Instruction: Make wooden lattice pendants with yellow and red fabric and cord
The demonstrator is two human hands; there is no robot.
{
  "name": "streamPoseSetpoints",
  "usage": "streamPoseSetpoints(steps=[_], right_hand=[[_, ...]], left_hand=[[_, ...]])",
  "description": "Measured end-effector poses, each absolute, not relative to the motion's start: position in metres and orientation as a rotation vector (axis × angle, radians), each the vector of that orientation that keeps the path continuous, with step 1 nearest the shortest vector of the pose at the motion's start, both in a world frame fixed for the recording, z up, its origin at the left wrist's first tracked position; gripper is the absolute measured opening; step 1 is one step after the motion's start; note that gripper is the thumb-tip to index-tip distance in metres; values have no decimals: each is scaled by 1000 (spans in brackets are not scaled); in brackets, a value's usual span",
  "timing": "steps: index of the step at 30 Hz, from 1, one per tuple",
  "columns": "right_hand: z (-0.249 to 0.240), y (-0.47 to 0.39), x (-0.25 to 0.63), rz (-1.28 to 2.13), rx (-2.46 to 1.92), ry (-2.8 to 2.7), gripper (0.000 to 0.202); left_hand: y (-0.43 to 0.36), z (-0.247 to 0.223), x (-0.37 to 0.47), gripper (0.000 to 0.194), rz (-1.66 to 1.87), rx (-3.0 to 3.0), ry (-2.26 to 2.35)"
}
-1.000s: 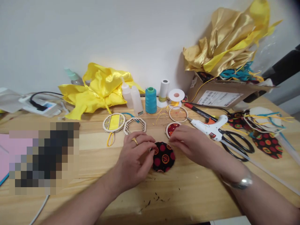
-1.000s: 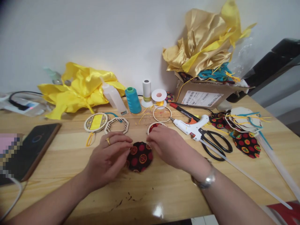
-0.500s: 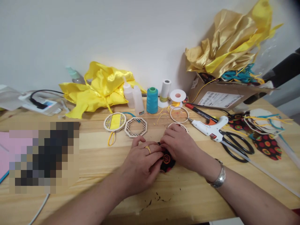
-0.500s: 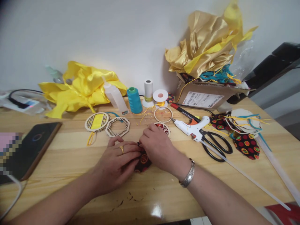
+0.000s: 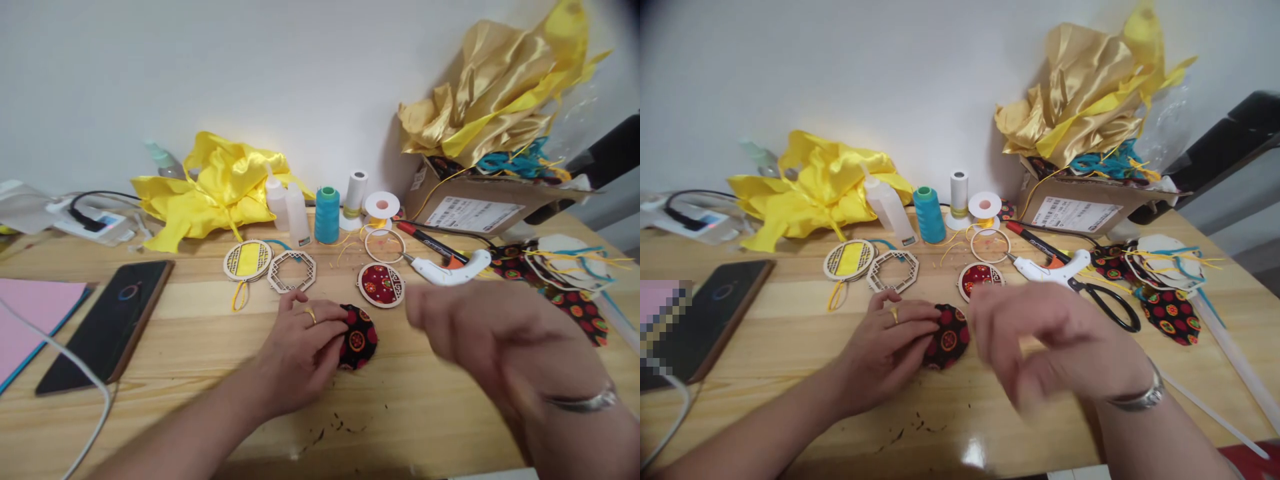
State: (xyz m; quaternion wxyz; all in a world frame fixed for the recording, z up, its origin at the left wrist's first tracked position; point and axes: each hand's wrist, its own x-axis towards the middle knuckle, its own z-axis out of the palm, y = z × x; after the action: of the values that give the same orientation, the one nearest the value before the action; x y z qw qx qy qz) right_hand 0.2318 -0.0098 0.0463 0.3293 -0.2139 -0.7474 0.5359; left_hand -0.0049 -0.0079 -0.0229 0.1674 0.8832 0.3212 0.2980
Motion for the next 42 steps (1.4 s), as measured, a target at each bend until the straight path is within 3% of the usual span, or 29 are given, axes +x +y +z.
streamPoseSetpoints(steps=[3,6,9,13,16,22,35,38,42], right_hand=[[52,-13,230,1665,-141,-2182,35],[44,-11,224,1601,-568,-2427,14],[32,-9,223,1409,-1060,-2435,20],[17,-4,221,1015,-1213,-2358,13],[9,-2,215,848,-1105,-2406,15],[-3,-2,201,923,-1042,-2481,15],[-3,-4,200,988,-1081,-2470,11],[0,-7,197,995,-1054,-2426,2],[3,-10,191,1047,-1057,-2470,6]], left_hand=[[-5,-22,-8,17,1029,2395,1068],[-4,-22,-12,14,1112,2270,1204],[-4,-21,-14,10,1152,2179,1363],[-3,-17,-15,5,1198,2215,1362],[-2,-15,-13,10,1113,2360,1108],[-5,-19,-10,16,768,2501,725],[-2,-16,-13,9,688,2528,900],[-4,-12,-13,3,567,2512,923],[-6,-12,-12,8,433,2544,980]])
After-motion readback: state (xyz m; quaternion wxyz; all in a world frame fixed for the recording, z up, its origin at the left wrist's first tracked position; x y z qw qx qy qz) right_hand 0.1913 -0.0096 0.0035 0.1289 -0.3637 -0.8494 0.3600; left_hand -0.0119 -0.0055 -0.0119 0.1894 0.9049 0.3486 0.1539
